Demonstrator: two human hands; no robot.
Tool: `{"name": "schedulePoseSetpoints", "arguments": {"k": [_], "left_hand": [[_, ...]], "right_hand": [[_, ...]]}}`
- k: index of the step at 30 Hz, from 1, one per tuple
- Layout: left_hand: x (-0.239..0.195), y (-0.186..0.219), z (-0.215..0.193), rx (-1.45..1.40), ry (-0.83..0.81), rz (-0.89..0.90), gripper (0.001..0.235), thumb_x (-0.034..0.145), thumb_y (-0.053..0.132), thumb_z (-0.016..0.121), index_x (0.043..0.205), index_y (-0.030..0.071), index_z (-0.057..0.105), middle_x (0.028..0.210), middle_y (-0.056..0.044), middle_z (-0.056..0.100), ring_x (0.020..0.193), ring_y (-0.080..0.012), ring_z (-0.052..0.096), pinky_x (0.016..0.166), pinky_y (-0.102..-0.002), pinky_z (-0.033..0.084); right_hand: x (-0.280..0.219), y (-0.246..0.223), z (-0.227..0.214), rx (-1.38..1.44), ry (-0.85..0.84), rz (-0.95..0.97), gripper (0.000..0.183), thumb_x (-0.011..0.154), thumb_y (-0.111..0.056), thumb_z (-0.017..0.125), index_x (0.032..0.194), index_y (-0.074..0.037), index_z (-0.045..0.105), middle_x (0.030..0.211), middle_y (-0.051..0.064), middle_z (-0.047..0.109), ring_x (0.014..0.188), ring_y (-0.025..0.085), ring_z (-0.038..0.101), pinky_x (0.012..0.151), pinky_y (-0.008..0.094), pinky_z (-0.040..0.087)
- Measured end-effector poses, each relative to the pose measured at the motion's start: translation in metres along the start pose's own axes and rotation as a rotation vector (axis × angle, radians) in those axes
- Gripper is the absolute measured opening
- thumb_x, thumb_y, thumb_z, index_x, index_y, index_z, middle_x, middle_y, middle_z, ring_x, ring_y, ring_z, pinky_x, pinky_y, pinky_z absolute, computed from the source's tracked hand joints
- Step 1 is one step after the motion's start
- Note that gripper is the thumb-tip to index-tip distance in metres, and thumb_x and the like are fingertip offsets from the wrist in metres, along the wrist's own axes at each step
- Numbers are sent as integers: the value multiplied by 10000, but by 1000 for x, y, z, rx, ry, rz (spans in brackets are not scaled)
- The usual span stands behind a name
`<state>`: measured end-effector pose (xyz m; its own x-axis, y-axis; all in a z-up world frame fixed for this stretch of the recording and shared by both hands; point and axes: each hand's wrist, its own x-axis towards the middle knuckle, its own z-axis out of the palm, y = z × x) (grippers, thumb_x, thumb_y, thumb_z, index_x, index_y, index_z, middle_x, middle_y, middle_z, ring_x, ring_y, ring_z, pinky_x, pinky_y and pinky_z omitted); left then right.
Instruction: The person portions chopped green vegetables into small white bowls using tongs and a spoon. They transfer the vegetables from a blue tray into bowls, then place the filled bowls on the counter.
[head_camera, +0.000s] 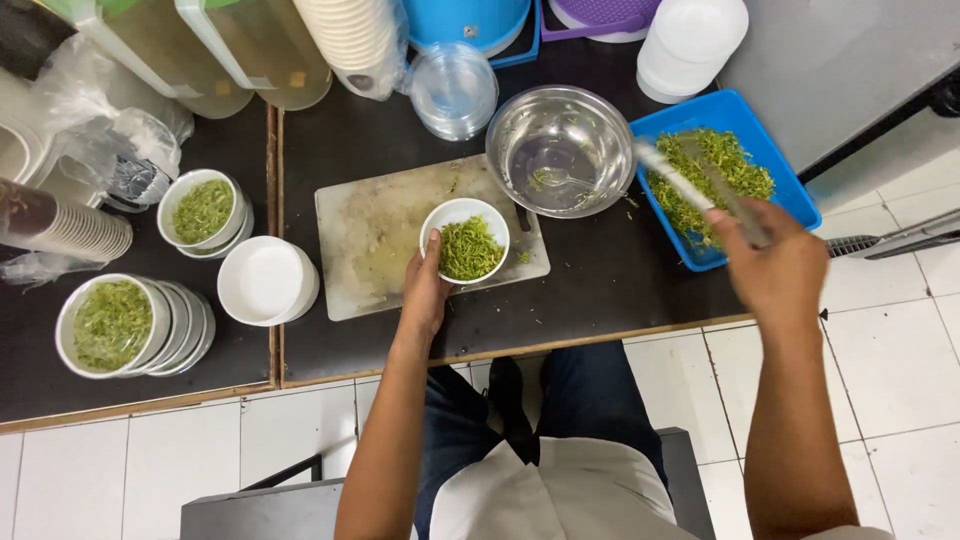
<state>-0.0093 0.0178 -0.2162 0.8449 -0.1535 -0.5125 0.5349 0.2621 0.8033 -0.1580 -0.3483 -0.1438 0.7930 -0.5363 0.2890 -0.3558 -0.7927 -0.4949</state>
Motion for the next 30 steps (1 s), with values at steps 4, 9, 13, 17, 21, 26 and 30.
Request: {"name": "schedulePoseSetpoints", "arguments": {"k": [4,9,13,17,21,26,30], "left_hand": [[0,-1,-1,2,-26,20,741,901,530,575,1467,51,562,1441,-116,645,1320,-254,617,995,-392,569],[1,-1,-1,-18,-11,12,736,895,523,594,1462,54,567,1421,-103,651,1302,-246,621,988,-381,568],[0,-1,-2,-4,-3,6,769,877,545,594,1473,62,552,1451,-110,640,1320,-257,617,993,-393,572],[0,-1,-2,5,-14,7,752,894,536,579,1468,52,558,1445,-114,644,1315,-258,619,1008,-399,570],[-2,2,0,8,-15,8,778,882,543,583,1470,36,555,1441,-124,645,1315,-261,621,1023,-396,572],[-6,6,0,16,-6,-2,746,901,536,567,1468,51,556,1436,-113,645,1309,-253,623,1008,-394,574],[-8,7,1,19,-14,-9,748,900,542,562,1470,57,556,1439,-106,639,1305,-248,620,998,-385,573]], "right_hand": [[16,94,36,-156,136,89,541,1141,-586,692,1157,-51,772,821,159,732,761,441,679,667,545,491],[42,173,72,-246,189,49,591,1110,-583,800,1063,1,718,934,192,732,869,464,679,688,564,498],[58,173,66,-202,158,-105,548,1098,-499,836,1081,40,741,1246,246,568,1213,454,490,1016,549,399],[59,162,60,-116,76,6,546,1115,-534,774,1023,3,755,1186,253,674,1171,487,539,940,599,403],[58,156,61,-110,7,23,579,1120,-566,691,1076,12,689,1355,288,555,1283,460,533,989,638,364],[59,154,62,-215,-2,50,656,1114,-664,663,1032,-20,751,1303,249,639,1227,508,454,928,639,303],[57,164,66,-263,29,28,646,1132,-660,663,1030,-25,728,1253,274,600,1195,516,451,906,651,305]]}}
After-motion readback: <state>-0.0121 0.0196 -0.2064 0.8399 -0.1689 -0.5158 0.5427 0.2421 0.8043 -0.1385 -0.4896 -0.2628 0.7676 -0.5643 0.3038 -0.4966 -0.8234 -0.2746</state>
